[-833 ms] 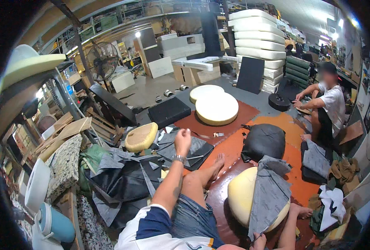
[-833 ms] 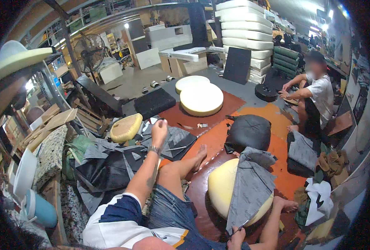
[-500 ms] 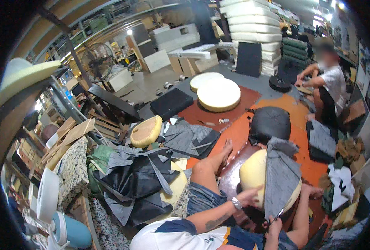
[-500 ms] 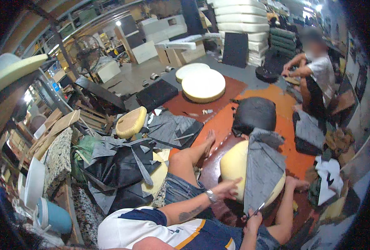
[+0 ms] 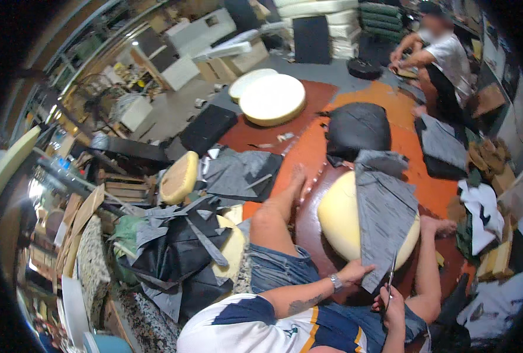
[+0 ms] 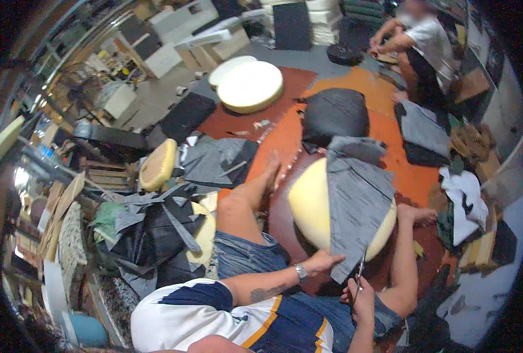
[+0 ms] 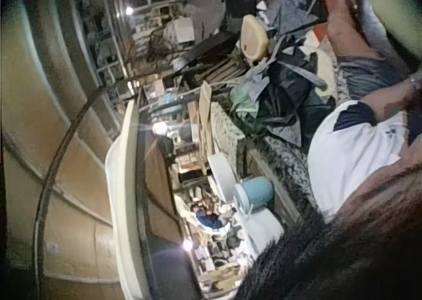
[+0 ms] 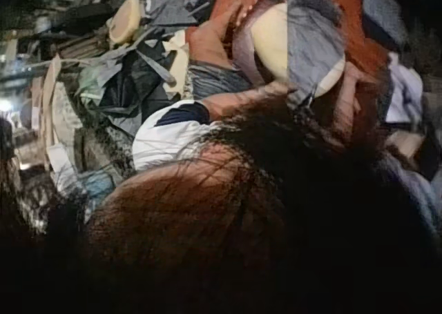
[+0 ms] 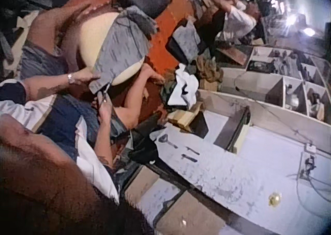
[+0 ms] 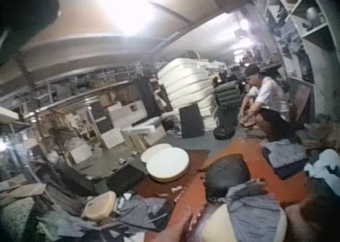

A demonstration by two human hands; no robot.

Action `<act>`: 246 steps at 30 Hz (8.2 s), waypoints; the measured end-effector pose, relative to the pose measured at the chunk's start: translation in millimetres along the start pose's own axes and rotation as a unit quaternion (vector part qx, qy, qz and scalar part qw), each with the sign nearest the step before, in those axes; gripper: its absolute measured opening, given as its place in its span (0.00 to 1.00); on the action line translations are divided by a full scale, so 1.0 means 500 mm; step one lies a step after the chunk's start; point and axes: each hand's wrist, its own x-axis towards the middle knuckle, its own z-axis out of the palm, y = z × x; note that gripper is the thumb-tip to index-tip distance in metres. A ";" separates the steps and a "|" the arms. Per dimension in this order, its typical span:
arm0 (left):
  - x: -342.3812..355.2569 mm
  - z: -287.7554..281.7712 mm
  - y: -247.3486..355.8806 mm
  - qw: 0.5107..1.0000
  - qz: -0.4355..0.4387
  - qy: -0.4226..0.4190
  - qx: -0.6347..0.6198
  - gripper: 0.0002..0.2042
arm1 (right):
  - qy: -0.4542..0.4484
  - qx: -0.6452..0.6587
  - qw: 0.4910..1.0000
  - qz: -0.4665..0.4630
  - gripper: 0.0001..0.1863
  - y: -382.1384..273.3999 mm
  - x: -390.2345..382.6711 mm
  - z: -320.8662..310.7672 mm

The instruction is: The person sits on the floor and uses scissors to cut a piece of gray patterned fabric that is draped over a round yellow foam cushion. They repeatedly adjust the fabric and trim the edges to fit the cushion's shape.

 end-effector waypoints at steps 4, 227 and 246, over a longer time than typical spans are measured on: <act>-0.016 -0.007 0.004 0.983 -0.094 0.032 0.152 0.14 | -0.054 -0.061 0.996 0.023 0.19 -0.054 -0.059 -0.061; 0.045 -0.103 0.102 0.937 0.149 0.251 0.190 0.17 | -0.154 -0.217 0.964 0.014 0.27 -0.136 0.330 0.213; 0.029 -0.086 0.107 0.922 0.163 0.275 0.219 0.19 | -0.124 -0.270 0.954 -0.045 0.30 -0.149 0.334 0.235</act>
